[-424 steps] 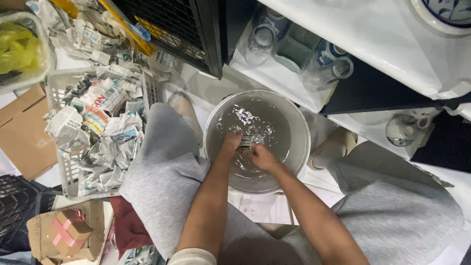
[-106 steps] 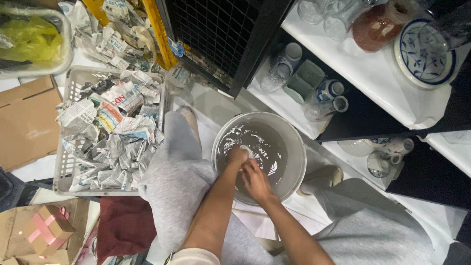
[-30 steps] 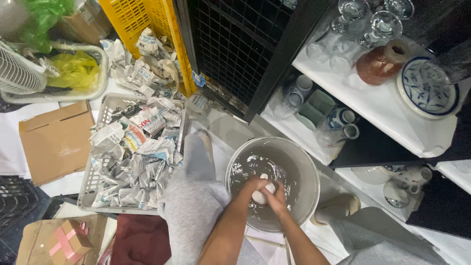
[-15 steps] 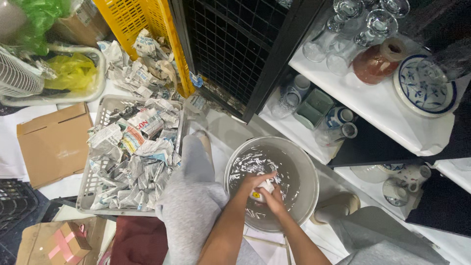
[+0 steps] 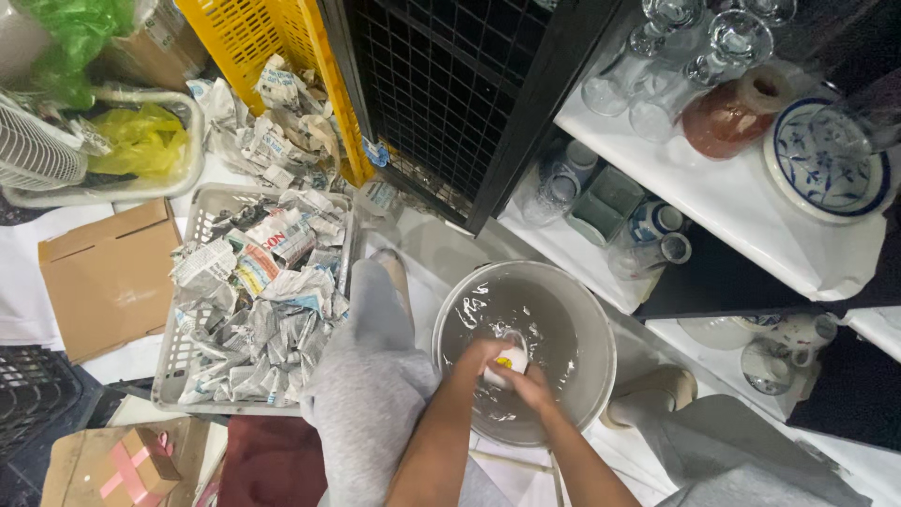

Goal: The person sits on a low stool and washes various ceramic and glass items by hand in a bucket of water. They rinse each item, then place it on a nearby shelf. Items include cups, mugs, and small bowls.

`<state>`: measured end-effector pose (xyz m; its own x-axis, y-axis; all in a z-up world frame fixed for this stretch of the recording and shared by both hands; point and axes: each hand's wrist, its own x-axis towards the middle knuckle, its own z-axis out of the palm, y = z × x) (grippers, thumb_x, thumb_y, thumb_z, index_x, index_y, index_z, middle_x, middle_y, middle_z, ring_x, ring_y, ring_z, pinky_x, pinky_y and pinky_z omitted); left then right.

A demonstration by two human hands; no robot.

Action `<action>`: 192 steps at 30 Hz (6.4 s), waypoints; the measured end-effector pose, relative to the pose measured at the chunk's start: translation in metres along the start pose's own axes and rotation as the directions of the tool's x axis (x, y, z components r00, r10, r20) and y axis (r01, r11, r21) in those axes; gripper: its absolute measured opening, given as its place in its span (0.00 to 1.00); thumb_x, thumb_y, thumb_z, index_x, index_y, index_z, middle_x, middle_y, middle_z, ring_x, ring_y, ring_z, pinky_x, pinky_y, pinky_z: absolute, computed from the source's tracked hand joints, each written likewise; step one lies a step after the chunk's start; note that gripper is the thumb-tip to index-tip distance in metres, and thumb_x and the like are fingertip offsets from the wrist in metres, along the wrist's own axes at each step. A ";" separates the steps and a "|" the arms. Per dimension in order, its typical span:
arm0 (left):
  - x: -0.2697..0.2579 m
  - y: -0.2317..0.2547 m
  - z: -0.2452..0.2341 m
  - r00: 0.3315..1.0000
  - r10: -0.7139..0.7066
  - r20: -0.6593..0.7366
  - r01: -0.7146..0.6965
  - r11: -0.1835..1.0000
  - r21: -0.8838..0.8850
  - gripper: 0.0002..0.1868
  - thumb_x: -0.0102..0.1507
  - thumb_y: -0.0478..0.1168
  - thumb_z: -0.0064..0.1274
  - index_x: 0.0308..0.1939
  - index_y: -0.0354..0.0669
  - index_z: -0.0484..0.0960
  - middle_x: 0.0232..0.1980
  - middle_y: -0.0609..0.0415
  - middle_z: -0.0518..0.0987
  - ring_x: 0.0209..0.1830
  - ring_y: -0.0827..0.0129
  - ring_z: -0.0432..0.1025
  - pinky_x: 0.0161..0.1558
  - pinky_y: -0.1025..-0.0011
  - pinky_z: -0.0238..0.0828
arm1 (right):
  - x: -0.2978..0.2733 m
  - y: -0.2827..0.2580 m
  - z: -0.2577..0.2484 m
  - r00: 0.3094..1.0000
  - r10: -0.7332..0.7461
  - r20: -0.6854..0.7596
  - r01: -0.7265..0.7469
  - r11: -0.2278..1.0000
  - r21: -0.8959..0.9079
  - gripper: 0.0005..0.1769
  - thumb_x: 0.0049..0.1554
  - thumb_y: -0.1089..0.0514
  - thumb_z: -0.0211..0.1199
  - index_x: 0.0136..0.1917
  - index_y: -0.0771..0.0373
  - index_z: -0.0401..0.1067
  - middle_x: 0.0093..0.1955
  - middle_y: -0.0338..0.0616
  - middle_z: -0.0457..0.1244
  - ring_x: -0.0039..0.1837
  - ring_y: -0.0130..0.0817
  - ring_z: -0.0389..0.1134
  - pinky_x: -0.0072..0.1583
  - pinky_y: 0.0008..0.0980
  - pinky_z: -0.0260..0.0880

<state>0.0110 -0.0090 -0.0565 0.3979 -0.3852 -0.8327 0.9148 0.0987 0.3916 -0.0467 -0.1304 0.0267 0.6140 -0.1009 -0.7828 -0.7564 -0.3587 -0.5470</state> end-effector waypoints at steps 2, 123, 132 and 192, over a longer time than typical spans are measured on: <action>0.003 0.002 0.001 0.989 0.063 -0.137 -0.038 0.983 0.178 0.25 0.62 0.56 0.58 0.52 0.40 0.86 0.50 0.46 0.85 0.44 0.63 0.78 0.48 0.63 0.75 | -0.003 -0.007 0.002 0.998 -0.064 0.007 0.064 0.998 0.021 0.49 0.41 0.43 0.79 0.68 0.63 0.60 0.60 0.50 0.68 0.60 0.41 0.72 0.60 0.37 0.73; -0.201 0.103 0.073 0.762 0.553 0.337 -0.359 0.794 -0.491 0.15 0.73 0.44 0.47 0.59 0.39 0.76 0.59 0.54 0.79 0.60 0.70 0.75 0.63 0.67 0.70 | -0.173 -0.130 -0.085 0.333 -0.853 -0.402 0.830 0.468 -0.304 0.53 0.42 0.52 0.84 0.72 0.64 0.57 0.69 0.53 0.61 0.68 0.44 0.67 0.68 0.39 0.69; -0.103 0.023 0.029 0.988 0.144 0.062 -0.156 0.937 0.313 0.17 0.68 0.47 0.42 0.57 0.51 0.81 0.47 0.58 0.82 0.42 0.70 0.77 0.45 0.64 0.72 | -0.129 -0.068 -0.058 0.449 -0.886 -0.115 0.579 0.387 -0.717 0.54 0.30 0.54 0.84 0.66 0.63 0.61 0.58 0.53 0.68 0.61 0.49 0.70 0.62 0.56 0.61; -0.127 0.026 0.037 0.898 0.440 0.006 -0.437 0.893 -0.107 0.12 0.68 0.42 0.52 0.49 0.37 0.81 0.37 0.57 0.78 0.33 0.73 0.69 0.36 0.70 0.64 | -0.135 -0.090 -0.052 0.666 -0.656 -0.355 0.671 0.735 -0.101 0.50 0.40 0.57 0.80 0.71 0.64 0.59 0.65 0.52 0.64 0.67 0.42 0.67 0.68 0.37 0.67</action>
<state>-0.0180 0.0087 0.0742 0.7595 -0.3082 -0.5728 0.6505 0.3549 0.6715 -0.0504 -0.1328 0.1969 0.9852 -0.1615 -0.0570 -0.1215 -0.4248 -0.8971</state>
